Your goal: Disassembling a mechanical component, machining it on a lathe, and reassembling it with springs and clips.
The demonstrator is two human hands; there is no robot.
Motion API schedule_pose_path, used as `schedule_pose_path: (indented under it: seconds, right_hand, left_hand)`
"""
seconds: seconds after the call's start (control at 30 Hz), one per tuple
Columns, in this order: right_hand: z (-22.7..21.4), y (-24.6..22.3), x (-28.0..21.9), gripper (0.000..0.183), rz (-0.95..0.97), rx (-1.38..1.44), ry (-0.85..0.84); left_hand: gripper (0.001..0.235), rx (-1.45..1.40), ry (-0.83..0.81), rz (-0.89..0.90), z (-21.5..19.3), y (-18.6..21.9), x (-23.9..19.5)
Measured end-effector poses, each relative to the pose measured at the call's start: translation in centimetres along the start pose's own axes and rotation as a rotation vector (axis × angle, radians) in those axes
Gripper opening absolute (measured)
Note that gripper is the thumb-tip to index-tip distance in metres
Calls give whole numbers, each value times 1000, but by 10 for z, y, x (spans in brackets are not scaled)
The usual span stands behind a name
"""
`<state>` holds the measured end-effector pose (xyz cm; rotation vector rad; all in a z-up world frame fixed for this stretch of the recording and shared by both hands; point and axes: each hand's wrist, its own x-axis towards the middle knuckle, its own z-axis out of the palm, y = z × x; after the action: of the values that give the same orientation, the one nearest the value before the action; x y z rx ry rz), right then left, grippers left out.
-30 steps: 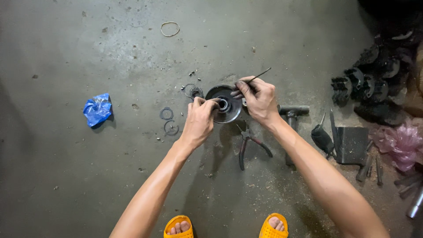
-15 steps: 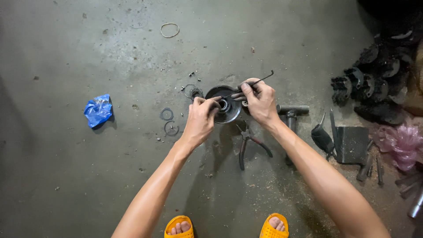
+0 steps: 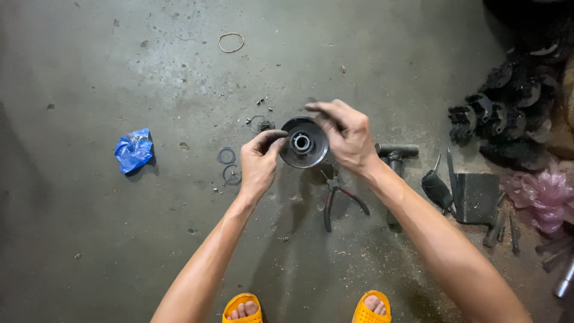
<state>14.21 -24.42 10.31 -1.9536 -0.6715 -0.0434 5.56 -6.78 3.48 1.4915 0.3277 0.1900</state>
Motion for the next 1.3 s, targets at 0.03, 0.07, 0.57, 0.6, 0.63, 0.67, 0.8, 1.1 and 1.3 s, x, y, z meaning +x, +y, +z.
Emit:
schedule_pose_path:
  seconds: [0.03,0.07,0.57,0.6,0.63,0.67,0.8,1.1,1.3]
  right_hand:
    - [2,5,-1,14,-1,-1,0]
    - [4,10,-3,11,12,52,-80]
    - [-1,35,-17,10,151,-35,-175]
    - [-2,41,-15,11,25,-137,-188]
    - [-1,53,-17,11,23,-136,-188]
    - [1,66,-21,11,-9,-261,-236]
    - [5,76,-26,14,-117,-552,-341]
    - [25,95,-27,12,-226,-675,-339]
    - [33,98,-30,16,-370,-861,-304]
  left_hand:
    - [14,-1,0,1,2,2,0]
    - [16,-85,-4,-31,5,5,1]
    - [29,202,43,17,8,13,7]
    - [39,493,70,146,3,12,9]
    - [39,494,71,146,-2,8,9]
    - [39,494,12,-23,-7,3,9]
    - [35,430,-100,-320,-23,-38,11]
    - [30,130,-30,-385,-17,-25,-3]
    - [34,71,-25,-426,-18,-33,-3]
